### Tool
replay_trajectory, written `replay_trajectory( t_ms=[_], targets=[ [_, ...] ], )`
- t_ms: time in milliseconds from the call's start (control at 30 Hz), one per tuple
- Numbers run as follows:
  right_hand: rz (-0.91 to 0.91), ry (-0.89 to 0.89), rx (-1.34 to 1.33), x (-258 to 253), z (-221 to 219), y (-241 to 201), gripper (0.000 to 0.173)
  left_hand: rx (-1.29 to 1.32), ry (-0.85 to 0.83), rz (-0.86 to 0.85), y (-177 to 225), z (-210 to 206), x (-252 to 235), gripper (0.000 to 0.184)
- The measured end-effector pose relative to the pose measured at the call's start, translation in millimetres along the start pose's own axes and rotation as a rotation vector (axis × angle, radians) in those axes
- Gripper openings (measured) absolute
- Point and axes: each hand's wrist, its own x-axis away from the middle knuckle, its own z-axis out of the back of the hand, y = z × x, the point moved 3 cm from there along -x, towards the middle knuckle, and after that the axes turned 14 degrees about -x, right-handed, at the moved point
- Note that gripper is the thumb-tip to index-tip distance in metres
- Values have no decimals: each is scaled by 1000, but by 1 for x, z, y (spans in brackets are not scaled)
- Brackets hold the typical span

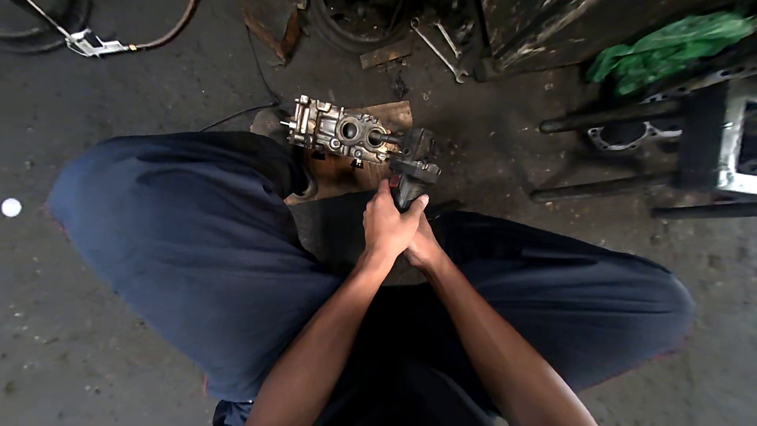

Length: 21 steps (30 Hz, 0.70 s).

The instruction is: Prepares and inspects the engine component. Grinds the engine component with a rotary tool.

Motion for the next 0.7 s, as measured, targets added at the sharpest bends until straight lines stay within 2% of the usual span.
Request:
replay_trajectory(
  t_ms=[700],
  targets=[
    [15, -39, 129, 3, 2, -12, 41, 94, -4, 15, 0, -2, 8, 64]
  ],
)
